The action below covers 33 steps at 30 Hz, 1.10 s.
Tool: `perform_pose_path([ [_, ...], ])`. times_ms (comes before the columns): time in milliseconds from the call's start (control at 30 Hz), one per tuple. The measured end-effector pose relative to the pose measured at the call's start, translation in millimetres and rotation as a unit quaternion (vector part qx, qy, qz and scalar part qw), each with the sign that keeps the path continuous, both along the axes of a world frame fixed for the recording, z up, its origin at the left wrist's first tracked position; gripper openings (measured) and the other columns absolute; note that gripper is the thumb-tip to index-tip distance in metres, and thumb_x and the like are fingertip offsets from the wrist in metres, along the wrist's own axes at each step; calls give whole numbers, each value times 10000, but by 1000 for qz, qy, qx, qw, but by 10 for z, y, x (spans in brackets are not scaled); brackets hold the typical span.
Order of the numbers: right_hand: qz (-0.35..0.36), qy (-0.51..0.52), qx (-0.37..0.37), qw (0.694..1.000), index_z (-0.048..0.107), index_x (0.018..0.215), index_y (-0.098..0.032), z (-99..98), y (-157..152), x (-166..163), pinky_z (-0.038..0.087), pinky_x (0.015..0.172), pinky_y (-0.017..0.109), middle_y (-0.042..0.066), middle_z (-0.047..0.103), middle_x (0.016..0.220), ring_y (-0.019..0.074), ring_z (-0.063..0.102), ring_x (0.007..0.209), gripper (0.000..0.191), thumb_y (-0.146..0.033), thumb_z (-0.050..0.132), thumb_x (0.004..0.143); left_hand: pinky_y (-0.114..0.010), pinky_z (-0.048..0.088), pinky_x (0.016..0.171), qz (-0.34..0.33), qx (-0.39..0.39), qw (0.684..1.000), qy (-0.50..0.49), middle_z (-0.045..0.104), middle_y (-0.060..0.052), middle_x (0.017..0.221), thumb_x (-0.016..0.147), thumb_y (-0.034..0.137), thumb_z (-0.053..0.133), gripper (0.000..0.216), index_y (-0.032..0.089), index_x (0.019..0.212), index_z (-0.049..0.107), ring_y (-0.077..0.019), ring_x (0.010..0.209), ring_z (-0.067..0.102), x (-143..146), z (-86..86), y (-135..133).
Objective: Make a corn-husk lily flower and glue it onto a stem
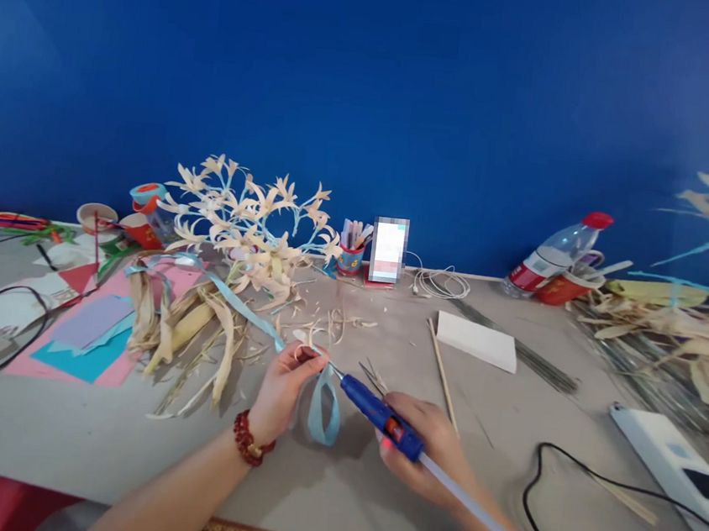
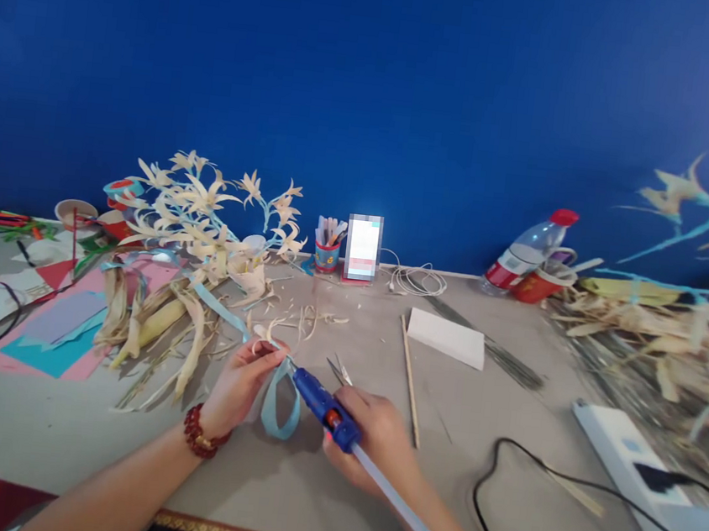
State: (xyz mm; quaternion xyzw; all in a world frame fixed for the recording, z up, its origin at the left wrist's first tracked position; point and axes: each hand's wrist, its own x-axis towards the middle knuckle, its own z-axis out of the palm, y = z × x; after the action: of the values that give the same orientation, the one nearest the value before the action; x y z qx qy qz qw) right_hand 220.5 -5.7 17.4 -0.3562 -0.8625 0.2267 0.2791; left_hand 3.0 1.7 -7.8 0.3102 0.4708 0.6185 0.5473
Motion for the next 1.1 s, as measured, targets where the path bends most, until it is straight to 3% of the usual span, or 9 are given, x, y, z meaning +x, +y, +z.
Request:
perform_pose_path([
  [467,-26,-45,54,997,476,784,-216,-15,-26,-39,348,529,251,16,559,631,170,531,543,85,-296,447,785,-222,452,668,-11,3,1000,-5,649,-2,731,692,224,743,88,165,711,681,-108,684,564,26,-2,-28],
  [1100,-16,-49,68,996,466,772,-213,-29,-11,-34,334,526,248,10,540,621,162,512,534,110,-312,423,794,-198,447,671,-21,7,999,-34,652,10,734,699,196,741,83,167,685,665,-91,681,564,34,2,-36],
])
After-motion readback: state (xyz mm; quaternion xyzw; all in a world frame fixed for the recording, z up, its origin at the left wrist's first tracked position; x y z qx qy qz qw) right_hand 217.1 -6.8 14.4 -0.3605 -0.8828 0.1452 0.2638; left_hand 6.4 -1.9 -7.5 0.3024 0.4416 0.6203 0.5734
